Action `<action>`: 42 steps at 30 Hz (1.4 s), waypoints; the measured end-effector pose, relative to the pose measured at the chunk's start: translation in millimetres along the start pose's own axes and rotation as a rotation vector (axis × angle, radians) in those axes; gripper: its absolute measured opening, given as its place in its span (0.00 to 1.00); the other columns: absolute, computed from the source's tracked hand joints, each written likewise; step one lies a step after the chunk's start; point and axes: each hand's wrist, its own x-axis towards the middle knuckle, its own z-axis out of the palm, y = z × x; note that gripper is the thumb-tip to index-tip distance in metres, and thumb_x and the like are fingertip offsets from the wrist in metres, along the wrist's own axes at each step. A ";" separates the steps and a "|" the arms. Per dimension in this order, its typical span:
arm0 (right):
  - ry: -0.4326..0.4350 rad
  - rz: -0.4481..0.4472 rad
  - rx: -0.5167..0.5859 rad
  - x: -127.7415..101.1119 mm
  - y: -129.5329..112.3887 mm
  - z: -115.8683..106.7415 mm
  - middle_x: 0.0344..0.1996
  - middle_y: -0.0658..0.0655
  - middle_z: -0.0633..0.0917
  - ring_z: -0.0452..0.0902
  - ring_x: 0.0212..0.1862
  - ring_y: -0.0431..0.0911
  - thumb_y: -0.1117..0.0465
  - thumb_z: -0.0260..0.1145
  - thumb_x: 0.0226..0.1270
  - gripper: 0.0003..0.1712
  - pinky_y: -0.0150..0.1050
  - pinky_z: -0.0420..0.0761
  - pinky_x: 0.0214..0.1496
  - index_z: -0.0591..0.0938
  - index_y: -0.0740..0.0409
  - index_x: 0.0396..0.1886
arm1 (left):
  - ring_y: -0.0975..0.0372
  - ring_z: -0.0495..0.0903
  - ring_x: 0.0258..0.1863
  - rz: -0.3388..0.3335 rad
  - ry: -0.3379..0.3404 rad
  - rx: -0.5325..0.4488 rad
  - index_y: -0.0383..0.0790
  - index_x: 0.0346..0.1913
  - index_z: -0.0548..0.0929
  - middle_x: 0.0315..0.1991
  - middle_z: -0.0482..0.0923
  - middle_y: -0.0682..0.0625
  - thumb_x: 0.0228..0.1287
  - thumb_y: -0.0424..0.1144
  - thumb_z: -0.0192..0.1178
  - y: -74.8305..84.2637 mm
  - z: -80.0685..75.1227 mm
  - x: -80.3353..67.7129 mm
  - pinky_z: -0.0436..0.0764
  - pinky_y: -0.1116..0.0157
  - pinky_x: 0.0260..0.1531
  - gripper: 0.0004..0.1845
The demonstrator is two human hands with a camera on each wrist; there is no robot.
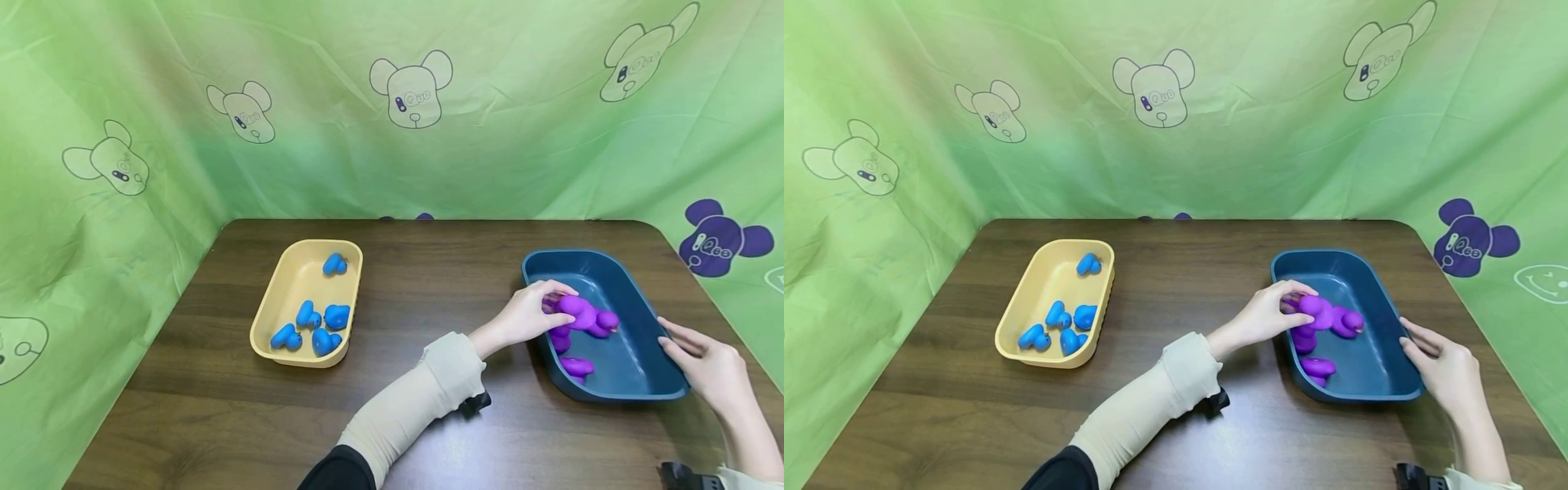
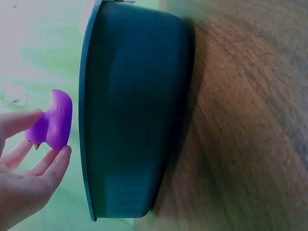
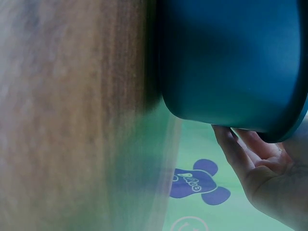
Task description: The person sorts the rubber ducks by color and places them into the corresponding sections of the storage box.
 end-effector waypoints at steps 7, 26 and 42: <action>0.005 0.000 -0.013 1.0 2.3 -0.3 0.21 0.11 0.63 0.52 0.30 0.08 0.55 0.60 0.59 0.22 0.15 0.58 0.27 0.70 0.24 0.49 | 0.77 0.72 0.36 -0.010 -0.028 0.046 0.45 0.50 0.76 0.43 0.75 0.56 0.53 0.39 0.63 4.0 5.3 -0.4 0.66 0.85 0.36 0.19; -0.007 0.037 -0.038 7.6 22.0 3.9 0.21 0.13 0.66 0.53 0.34 0.09 0.49 0.61 0.58 0.23 0.16 0.59 0.27 0.71 0.34 0.56 | 0.77 0.70 0.40 0.006 -0.108 0.115 0.47 0.51 0.75 0.45 0.73 0.58 0.55 0.40 0.61 10.0 19.5 1.8 0.64 0.86 0.35 0.18; -0.009 0.024 -0.015 3.0 7.0 0.6 0.21 0.11 0.63 0.51 0.31 0.09 0.52 0.60 0.59 0.22 0.15 0.57 0.28 0.71 0.29 0.54 | 0.78 0.67 0.38 0.006 -0.167 0.230 0.50 0.52 0.75 0.44 0.72 0.60 0.55 0.43 0.61 13.4 29.6 6.0 0.62 0.87 0.33 0.20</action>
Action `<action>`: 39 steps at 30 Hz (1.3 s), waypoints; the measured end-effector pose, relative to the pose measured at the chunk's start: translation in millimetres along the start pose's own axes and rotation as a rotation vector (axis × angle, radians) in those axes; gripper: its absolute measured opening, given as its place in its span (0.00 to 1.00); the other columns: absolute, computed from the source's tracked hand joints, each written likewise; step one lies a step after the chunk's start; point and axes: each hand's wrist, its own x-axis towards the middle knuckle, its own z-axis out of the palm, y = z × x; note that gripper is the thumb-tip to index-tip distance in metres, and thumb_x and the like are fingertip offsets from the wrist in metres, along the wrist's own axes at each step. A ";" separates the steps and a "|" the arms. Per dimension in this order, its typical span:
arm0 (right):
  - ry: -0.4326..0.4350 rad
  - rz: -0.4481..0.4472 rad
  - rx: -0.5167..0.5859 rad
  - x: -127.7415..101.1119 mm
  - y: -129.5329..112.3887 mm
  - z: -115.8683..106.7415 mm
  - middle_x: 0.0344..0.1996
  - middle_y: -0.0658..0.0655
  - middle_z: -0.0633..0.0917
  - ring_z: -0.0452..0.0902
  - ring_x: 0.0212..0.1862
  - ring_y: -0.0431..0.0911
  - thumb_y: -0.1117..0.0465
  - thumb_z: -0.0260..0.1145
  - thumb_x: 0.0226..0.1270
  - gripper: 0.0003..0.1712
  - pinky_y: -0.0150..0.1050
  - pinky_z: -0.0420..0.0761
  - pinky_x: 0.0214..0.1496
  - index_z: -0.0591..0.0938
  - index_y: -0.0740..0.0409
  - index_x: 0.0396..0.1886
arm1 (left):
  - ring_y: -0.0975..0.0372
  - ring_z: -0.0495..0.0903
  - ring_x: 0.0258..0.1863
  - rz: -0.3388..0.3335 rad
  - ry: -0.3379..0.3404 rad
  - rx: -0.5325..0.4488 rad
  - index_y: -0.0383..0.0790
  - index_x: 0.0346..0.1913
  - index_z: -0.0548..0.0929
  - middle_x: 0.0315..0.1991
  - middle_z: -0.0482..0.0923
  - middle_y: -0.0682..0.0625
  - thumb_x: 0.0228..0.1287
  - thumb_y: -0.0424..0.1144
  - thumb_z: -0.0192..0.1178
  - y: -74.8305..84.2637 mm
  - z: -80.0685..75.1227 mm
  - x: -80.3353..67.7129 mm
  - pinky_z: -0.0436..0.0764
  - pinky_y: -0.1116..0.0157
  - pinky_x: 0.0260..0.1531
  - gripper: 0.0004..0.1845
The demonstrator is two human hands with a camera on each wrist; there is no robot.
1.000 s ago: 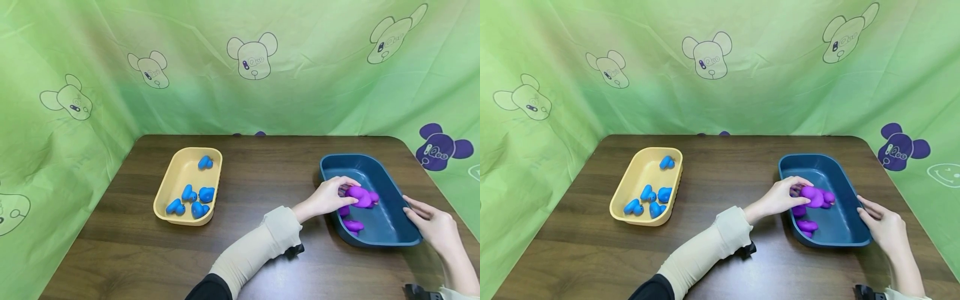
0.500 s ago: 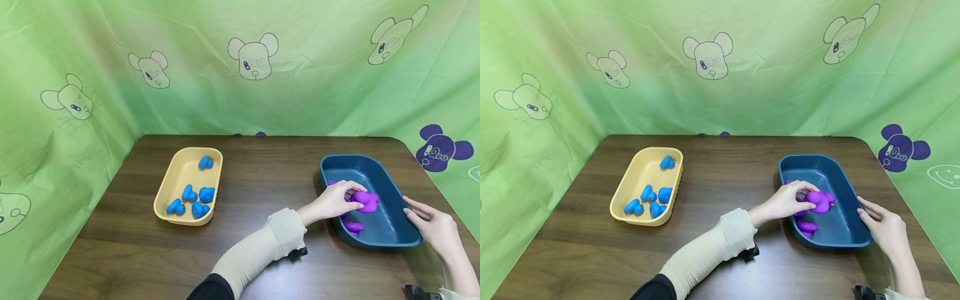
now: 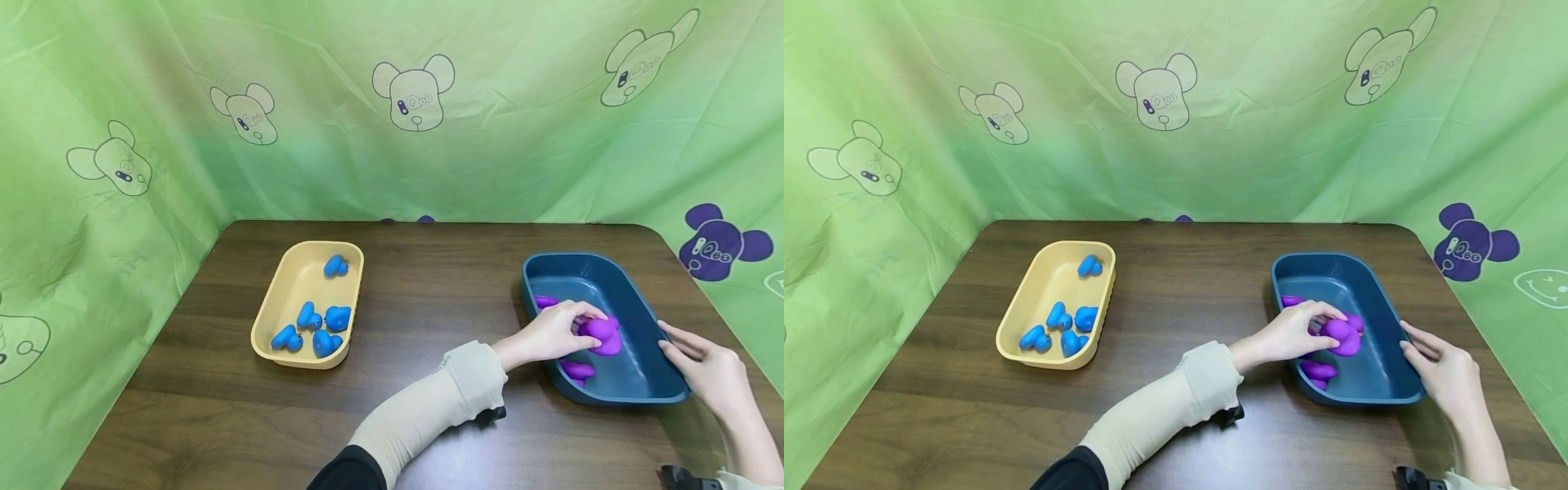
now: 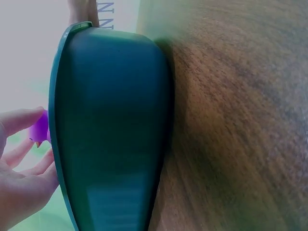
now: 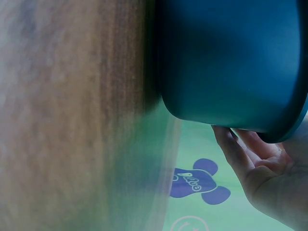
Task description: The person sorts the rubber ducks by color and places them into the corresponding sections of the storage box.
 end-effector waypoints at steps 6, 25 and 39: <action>-0.007 -0.002 0.002 -0.1 0.1 -0.8 0.21 0.11 0.63 0.51 0.32 0.09 0.52 0.60 0.59 0.22 0.15 0.57 0.29 0.70 0.26 0.53 | 0.78 0.69 0.40 0.002 -0.013 -0.001 0.50 0.52 0.75 0.45 0.73 0.60 0.55 0.42 0.61 0.3 2.5 3.0 0.62 0.87 0.35 0.19; -0.001 -0.017 -0.024 -1.4 -1.5 -0.9 0.21 0.10 0.62 0.51 0.37 0.09 0.52 0.60 0.60 0.22 0.16 0.56 0.32 0.70 0.26 0.53 | 0.77 0.68 0.42 0.058 0.008 0.001 0.51 0.49 0.77 0.46 0.75 0.60 0.58 0.42 0.58 -9.8 -10.6 -17.3 0.61 0.87 0.37 0.15; -0.003 -0.179 -0.169 2.9 -11.6 -6.4 0.22 0.44 0.84 0.57 0.35 0.12 0.58 0.60 0.59 0.21 0.55 0.63 0.38 0.75 0.41 0.54 | 0.73 0.63 0.56 0.130 0.061 0.056 0.47 0.49 0.78 0.53 0.71 0.56 0.60 0.42 0.55 -24.2 -31.5 -45.3 0.59 0.85 0.45 0.14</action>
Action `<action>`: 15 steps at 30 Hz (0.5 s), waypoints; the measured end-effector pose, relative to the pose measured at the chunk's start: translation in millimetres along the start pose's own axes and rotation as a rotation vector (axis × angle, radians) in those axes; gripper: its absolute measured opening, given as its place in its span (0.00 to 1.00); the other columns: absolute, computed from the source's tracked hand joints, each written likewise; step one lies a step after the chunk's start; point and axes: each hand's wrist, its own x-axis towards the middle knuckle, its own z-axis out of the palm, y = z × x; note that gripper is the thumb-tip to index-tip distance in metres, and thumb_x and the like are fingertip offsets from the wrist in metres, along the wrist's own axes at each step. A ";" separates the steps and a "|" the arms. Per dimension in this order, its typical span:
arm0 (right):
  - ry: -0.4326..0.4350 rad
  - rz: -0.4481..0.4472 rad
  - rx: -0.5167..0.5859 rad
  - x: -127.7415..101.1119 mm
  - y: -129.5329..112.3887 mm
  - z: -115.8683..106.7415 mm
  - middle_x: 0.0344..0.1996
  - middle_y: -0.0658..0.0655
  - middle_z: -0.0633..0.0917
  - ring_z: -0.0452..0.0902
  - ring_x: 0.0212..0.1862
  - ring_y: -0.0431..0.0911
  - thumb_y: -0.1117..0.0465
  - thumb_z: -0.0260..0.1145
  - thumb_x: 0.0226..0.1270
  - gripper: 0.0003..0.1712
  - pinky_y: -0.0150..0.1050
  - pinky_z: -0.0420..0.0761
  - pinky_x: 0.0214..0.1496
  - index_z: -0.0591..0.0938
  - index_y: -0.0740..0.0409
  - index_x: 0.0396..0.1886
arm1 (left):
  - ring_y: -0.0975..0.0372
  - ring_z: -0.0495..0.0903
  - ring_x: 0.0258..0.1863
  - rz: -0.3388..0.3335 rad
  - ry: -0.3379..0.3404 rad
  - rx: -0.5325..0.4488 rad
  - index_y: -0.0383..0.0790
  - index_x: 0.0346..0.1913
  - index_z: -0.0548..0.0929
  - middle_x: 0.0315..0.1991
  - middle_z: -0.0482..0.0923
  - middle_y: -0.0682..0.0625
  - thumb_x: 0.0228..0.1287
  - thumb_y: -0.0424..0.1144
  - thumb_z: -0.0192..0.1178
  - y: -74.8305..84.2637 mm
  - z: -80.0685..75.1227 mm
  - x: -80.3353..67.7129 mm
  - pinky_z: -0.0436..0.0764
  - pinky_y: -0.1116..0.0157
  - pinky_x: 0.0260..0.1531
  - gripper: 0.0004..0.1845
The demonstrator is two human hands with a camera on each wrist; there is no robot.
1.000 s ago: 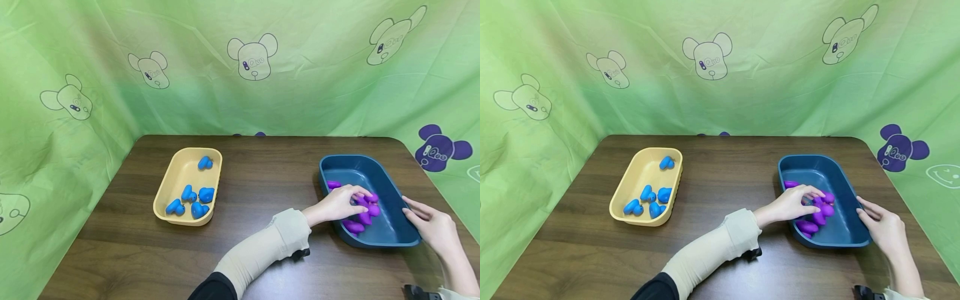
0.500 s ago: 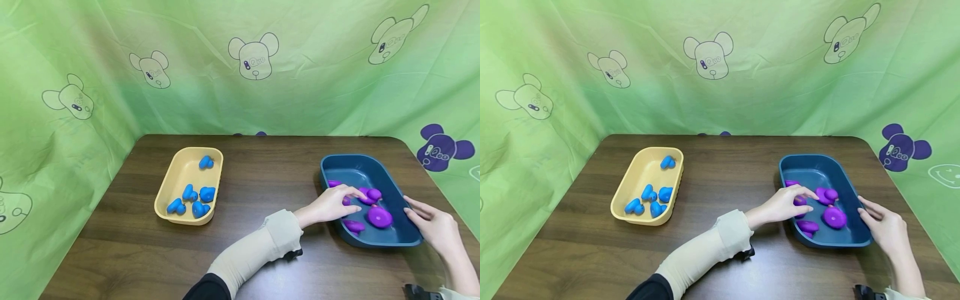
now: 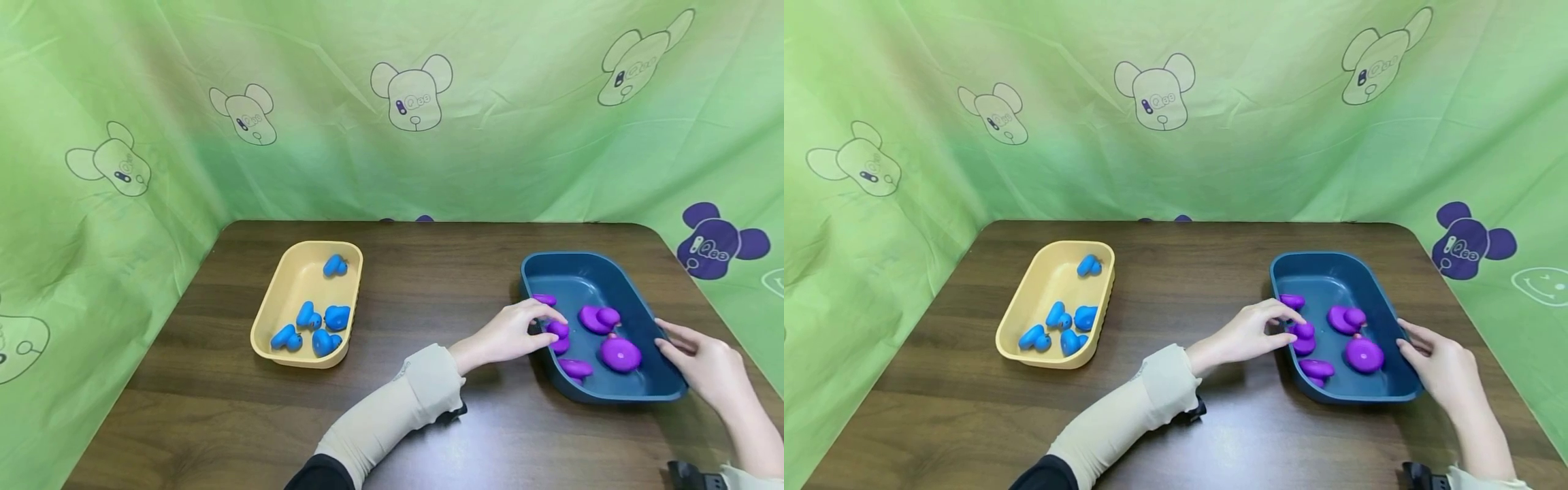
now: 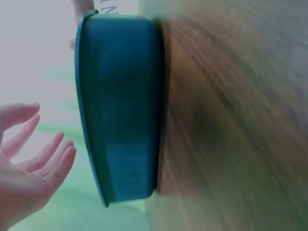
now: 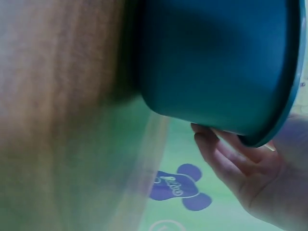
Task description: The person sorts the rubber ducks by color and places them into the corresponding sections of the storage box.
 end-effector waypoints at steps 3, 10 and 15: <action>-0.033 -0.034 -0.057 3.1 -3.9 -0.6 0.26 0.64 0.83 0.75 0.32 0.28 0.60 0.59 0.59 0.21 0.55 0.63 0.36 0.75 0.67 0.51 | 0.75 0.68 0.46 -0.001 0.019 0.006 0.47 0.49 0.78 0.53 0.71 0.55 0.60 0.41 0.56 -3.8 -6.2 -8.4 0.62 0.85 0.39 0.14; -0.092 -0.009 -0.186 6.9 -20.3 -7.5 0.30 0.71 0.80 0.69 0.39 0.72 0.61 0.57 0.61 0.20 0.56 0.65 0.31 0.73 0.74 0.47 | 0.71 0.67 0.50 -0.007 0.055 0.061 0.48 0.50 0.77 0.49 0.72 0.56 0.61 0.41 0.55 -10.3 -20.8 -29.7 0.59 0.81 0.49 0.14; -0.078 -0.012 -0.235 8.9 -38.9 -12.5 0.36 0.75 0.77 0.68 0.39 0.74 0.62 0.57 0.61 0.20 0.58 0.66 0.29 0.72 0.72 0.48 | 0.67 0.66 0.53 -0.048 0.069 0.111 0.50 0.51 0.75 0.50 0.70 0.55 0.62 0.43 0.54 -11.8 -34.5 -46.8 0.61 0.76 0.53 0.15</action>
